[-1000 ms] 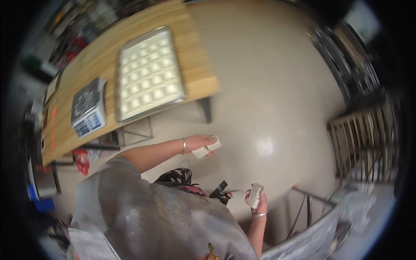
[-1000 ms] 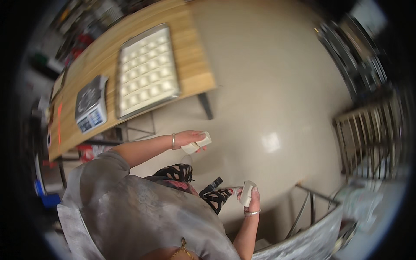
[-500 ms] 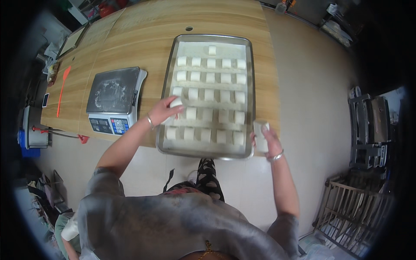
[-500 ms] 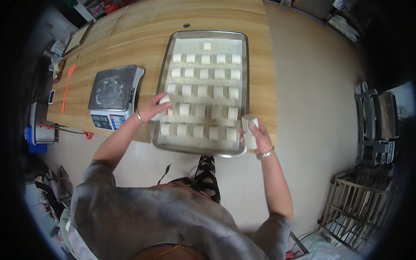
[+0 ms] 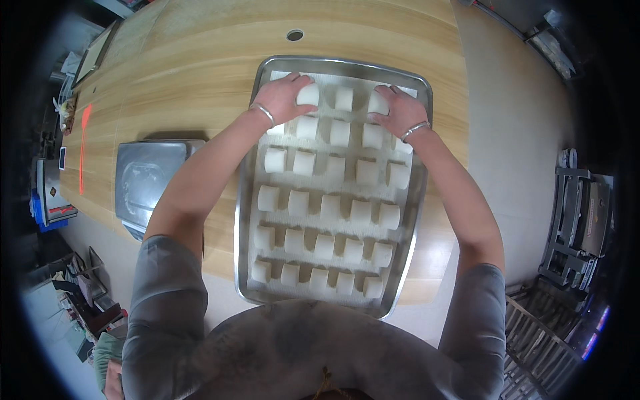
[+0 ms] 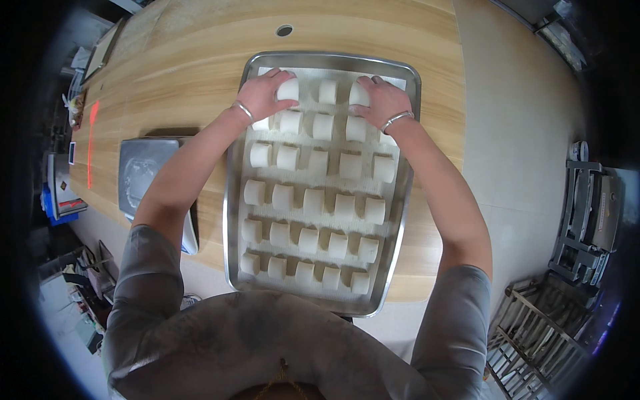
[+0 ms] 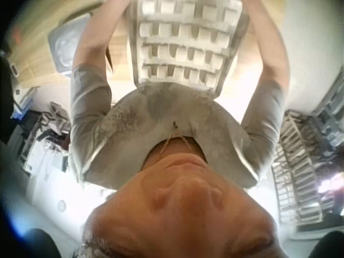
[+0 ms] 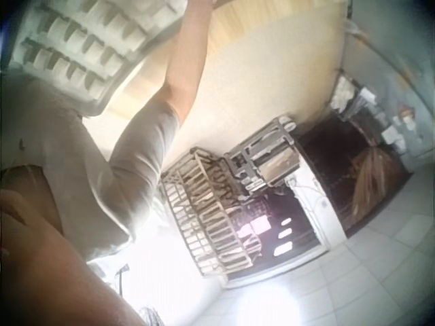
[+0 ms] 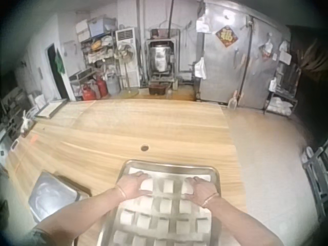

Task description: The person retrieves a tray of dough from a proofer, then rolls a large sheet of dough into a log with a coworker. They cut the log into uniform pieces using a cleaver and arrange the pieces on a tray. The person also sprinkles flour on the work surface during the process.

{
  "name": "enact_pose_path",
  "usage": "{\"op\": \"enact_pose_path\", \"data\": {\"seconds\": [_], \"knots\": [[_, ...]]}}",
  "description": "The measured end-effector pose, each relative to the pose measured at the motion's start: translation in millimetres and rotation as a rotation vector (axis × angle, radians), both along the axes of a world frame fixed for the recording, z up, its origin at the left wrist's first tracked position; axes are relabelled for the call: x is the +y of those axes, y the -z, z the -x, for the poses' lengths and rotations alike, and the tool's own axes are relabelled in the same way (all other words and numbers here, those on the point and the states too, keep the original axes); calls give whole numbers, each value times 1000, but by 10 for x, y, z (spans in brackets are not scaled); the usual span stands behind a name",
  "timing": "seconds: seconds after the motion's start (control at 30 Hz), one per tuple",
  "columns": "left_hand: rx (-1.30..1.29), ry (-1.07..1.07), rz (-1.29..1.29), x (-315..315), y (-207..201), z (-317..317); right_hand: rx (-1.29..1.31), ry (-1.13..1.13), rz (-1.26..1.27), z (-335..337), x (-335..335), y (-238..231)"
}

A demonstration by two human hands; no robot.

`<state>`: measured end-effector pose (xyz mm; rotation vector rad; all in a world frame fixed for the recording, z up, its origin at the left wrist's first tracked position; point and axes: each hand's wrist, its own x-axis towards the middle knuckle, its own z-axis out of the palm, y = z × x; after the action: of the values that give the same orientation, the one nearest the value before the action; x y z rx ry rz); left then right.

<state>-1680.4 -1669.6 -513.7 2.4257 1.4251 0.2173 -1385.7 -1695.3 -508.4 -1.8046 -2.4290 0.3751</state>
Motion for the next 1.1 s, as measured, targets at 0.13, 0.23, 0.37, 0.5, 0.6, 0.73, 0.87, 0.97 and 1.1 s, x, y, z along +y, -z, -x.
{"op": "enact_pose_path", "data": {"seconds": [0.13, 0.23, 0.37, 0.5, 0.6, 0.73, 0.87, 0.97, 1.1], "knots": [[111, 49, 4, 209, 330, -92, -150, -59, 36, 2, 201, 244], [89, 65, -2, 267, 425, -84, -137, -89, 35, -14, 241, 303], [44, 53, 21, 277, 426, -87, -108, -101, 39, -4, 253, 278], [54, 50, 14, 277, 423, -115, -99, -100, 38, 9, 247, 270], [64, 52, 8, 276, 438, -121, -94, -102, 35, -2, 243, 292], [65, 51, 3, 274, 445, -122, -85, -106, 9, 0, 244, 315], [59, 44, 22, 264, 419, -135, -74, -96, 25, 4, 231, 292], [43, 61, 47, 254, 372, -77, 0, -87, -11, -61, 184, 232], [43, 64, 64, 253, 285, 163, -71, -23, 34, -286, 101, 135]]}}
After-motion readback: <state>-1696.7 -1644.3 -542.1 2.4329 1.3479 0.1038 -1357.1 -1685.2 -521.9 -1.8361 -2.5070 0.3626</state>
